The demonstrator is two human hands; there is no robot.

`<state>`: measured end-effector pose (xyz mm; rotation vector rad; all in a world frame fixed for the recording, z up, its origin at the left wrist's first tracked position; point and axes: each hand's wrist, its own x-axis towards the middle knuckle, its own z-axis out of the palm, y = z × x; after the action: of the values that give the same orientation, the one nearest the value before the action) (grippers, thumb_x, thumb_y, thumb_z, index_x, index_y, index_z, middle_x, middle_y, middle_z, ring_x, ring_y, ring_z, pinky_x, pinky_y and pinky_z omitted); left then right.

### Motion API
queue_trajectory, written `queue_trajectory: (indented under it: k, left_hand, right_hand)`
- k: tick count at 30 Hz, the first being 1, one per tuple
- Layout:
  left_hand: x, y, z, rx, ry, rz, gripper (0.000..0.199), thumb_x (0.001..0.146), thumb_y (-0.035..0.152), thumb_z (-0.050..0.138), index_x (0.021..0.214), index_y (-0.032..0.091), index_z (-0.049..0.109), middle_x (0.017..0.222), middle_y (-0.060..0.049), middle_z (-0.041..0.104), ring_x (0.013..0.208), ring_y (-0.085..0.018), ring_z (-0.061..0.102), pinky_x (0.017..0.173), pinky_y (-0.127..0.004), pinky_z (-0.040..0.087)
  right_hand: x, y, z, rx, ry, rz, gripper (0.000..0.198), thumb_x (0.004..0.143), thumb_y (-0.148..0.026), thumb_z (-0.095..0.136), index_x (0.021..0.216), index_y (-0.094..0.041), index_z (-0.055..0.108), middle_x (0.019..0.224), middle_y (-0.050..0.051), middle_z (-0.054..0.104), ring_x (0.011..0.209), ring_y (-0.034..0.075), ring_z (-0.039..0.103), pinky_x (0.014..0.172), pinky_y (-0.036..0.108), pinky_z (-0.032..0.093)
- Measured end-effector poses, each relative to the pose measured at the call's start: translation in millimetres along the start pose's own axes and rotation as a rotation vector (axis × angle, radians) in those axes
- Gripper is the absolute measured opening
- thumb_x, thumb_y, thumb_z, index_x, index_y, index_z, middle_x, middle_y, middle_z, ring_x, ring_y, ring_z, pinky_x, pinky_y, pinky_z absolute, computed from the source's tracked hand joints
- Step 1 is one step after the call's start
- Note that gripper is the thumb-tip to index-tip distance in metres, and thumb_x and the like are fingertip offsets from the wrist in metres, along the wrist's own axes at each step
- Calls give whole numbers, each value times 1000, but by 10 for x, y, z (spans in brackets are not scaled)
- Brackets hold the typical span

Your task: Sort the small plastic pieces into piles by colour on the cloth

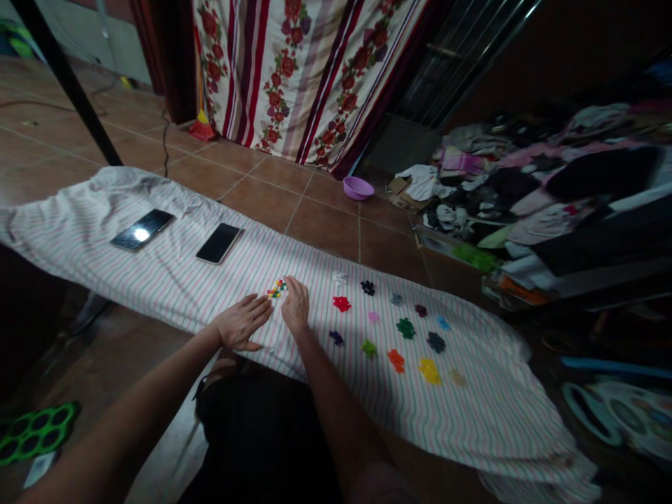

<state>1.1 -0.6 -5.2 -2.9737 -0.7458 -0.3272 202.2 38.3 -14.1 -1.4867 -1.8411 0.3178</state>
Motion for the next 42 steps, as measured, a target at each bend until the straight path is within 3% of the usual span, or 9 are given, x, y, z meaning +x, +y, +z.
queue_trajectory:
  k: [5, 13, 17, 27, 42]
  left_hand:
    - [4, 4, -21, 20, 2, -6, 82, 89, 66, 42, 140, 2, 42, 141, -29, 46, 135, -41, 40, 109, -57, 30]
    - [-3, -9, 12, 45, -5, 0, 84, 88, 67, 44, 139, 0, 43, 141, -29, 46, 135, -43, 39, 109, -56, 31]
    - [-7, -2, 14, 50, 26, 7, 82, 88, 64, 47, 139, 0, 43, 141, -29, 46, 133, -42, 41, 109, -57, 30]
    - [-2, 4, -8, 67, 44, 10, 80, 87, 62, 50, 138, 1, 44, 139, -29, 48, 132, -41, 43, 108, -55, 32]
    - [-6, -4, -15, 69, 38, 21, 81, 89, 65, 44, 139, 1, 43, 140, -28, 47, 133, -41, 41, 108, -55, 31]
  right_hand:
    - [-19, -35, -27, -17, -24, -37, 56, 82, -3, 37, 132, -18, 58, 128, 8, 63, 120, 22, 49, 108, 37, 38]
    - [-36, -88, -81, 52, -37, 4, 56, 82, -3, 34, 130, -21, 57, 116, 4, 69, 109, 19, 57, 102, 32, 43]
    - [-46, -67, -55, 107, -1, 40, 53, 83, -5, 34, 130, -18, 57, 117, 6, 68, 107, 17, 61, 101, 30, 45]
    - [-58, -5, 32, 81, 151, 39, 35, 79, -4, 40, 88, -20, 69, 108, 7, 67, 107, 19, 61, 102, 32, 46]
    - [-68, 15, 67, 92, 136, -2, 30, 84, -11, 40, 92, -17, 68, 108, 12, 65, 107, 22, 59, 100, 39, 47]
